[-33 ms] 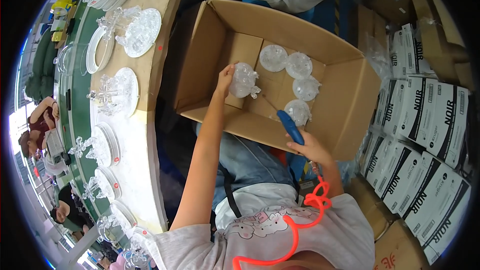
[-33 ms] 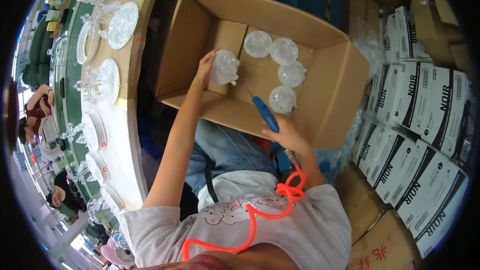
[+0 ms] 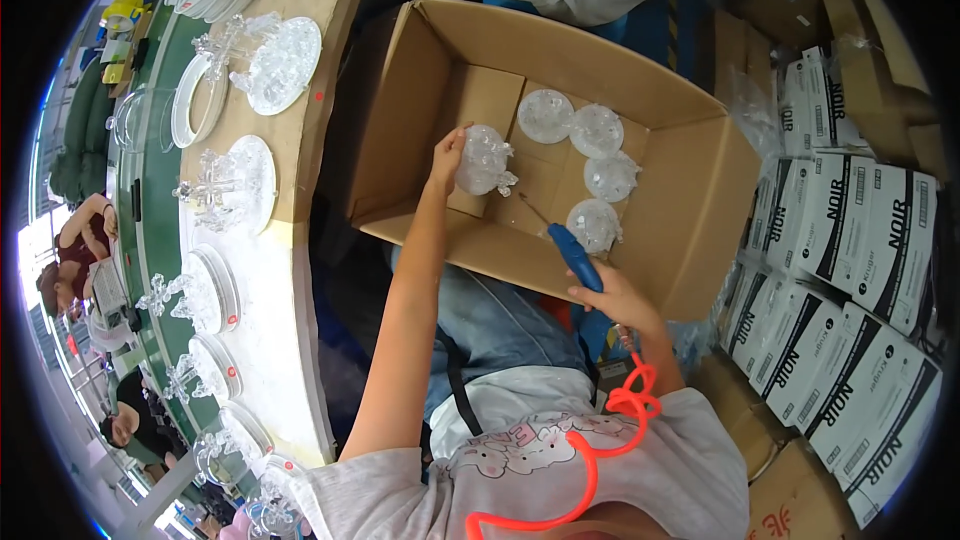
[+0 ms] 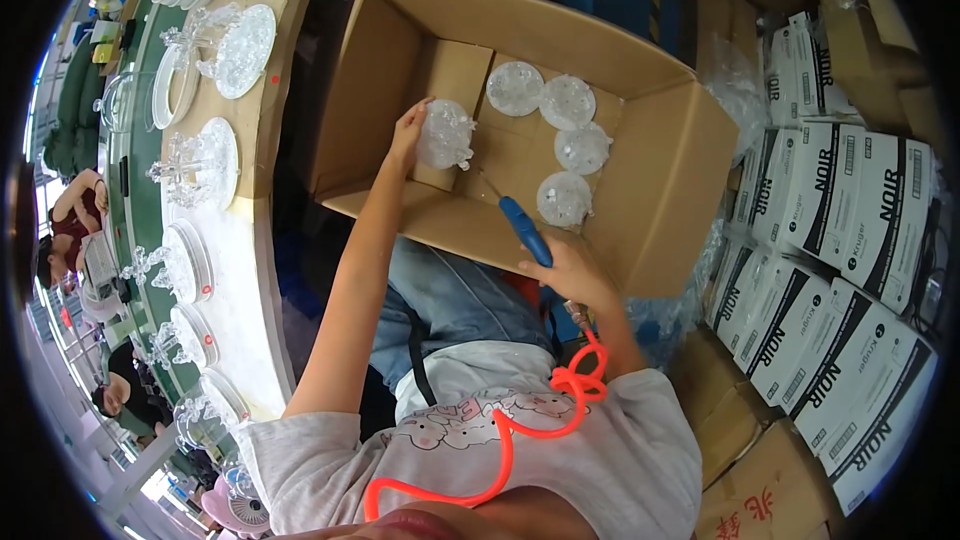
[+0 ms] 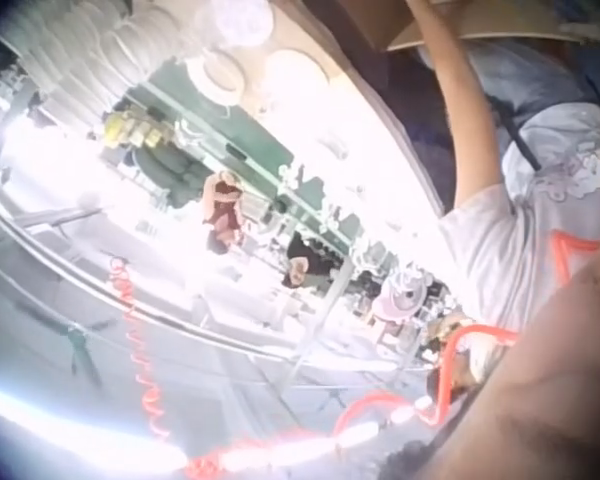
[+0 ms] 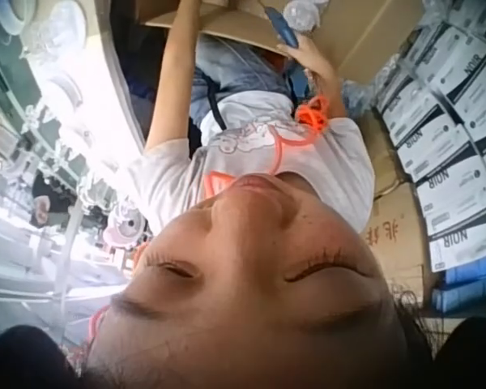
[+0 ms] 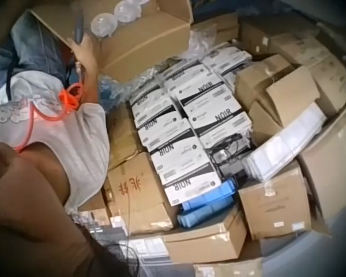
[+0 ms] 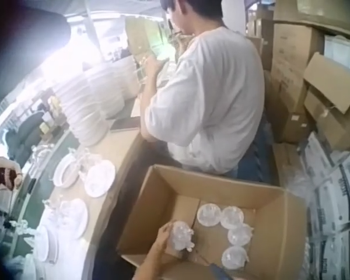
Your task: Assemble decorative glass domes with crystal-like bases, using an air gun to clean components before final placement.
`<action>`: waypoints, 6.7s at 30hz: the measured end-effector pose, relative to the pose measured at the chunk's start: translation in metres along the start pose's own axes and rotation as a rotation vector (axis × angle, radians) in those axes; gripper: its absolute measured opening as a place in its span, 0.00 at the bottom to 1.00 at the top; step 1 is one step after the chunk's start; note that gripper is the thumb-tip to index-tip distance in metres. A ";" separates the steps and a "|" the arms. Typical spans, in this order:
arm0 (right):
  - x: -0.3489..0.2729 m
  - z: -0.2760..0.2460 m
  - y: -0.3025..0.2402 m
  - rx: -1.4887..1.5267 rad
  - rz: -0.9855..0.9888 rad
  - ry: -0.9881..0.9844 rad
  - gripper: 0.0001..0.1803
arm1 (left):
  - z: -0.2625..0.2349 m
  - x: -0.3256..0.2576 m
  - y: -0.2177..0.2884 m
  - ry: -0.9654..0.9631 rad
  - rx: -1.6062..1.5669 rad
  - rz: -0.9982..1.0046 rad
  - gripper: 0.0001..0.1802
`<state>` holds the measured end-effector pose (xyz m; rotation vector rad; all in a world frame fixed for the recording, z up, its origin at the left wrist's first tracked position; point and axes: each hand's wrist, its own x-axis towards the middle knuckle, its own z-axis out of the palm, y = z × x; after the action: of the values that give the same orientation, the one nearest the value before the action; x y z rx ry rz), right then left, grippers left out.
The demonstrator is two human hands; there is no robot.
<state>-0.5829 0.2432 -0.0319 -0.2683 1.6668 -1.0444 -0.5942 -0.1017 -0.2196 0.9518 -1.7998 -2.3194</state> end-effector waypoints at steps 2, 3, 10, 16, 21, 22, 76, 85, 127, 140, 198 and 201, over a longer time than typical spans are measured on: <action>-0.001 0.009 -0.012 -0.027 0.010 -0.002 0.20 | 0.001 0.001 -0.001 0.024 -0.008 0.002 0.21; -0.001 0.010 -0.014 -0.054 0.018 -0.009 0.20 | 0.002 0.000 -0.002 0.038 -0.023 0.015 0.21; 0.001 0.012 -0.033 -0.050 -0.115 -0.034 0.21 | 0.009 -0.001 -0.001 0.028 0.030 -0.016 0.21; 0.003 0.013 -0.047 -0.108 -0.110 -0.014 0.21 | 0.013 -0.005 0.004 0.027 0.052 -0.015 0.19; 0.007 0.018 -0.041 0.077 -0.132 -0.012 0.19 | 0.012 -0.007 0.003 0.085 0.089 -0.007 0.20; 0.005 0.015 -0.044 0.011 -0.142 -0.029 0.19 | 0.016 -0.005 0.003 0.089 0.142 0.010 0.21; -0.014 -0.015 0.032 0.157 0.058 0.229 0.14 | -0.014 -0.285 0.165 1.406 0.859 1.106 0.14; -0.014 -0.017 0.015 0.194 0.039 0.357 0.22 | 0.121 0.028 0.000 0.073 -0.085 -0.640 0.46; 0.024 0.001 -0.007 0.620 -0.113 0.283 0.26 | 0.058 -0.157 0.095 -0.429 -0.474 -0.535 0.36; -0.002 0.001 -0.003 -0.041 -0.034 0.005 0.19 | 0.064 -0.038 0.064 -0.008 -0.191 -0.367 0.54; 0.031 -0.003 -0.015 -0.313 0.069 0.087 0.18 | 0.028 -0.006 -0.022 0.386 -0.086 -0.401 0.66; 0.030 -0.002 -0.015 -0.231 0.075 0.034 0.19 | 0.024 -0.011 -0.015 0.365 -0.122 -0.436 0.69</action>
<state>-0.6011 0.2161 -0.0409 -0.3371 1.8161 -0.8052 -0.5929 -0.0720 -0.2249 1.7542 -1.3995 -2.2314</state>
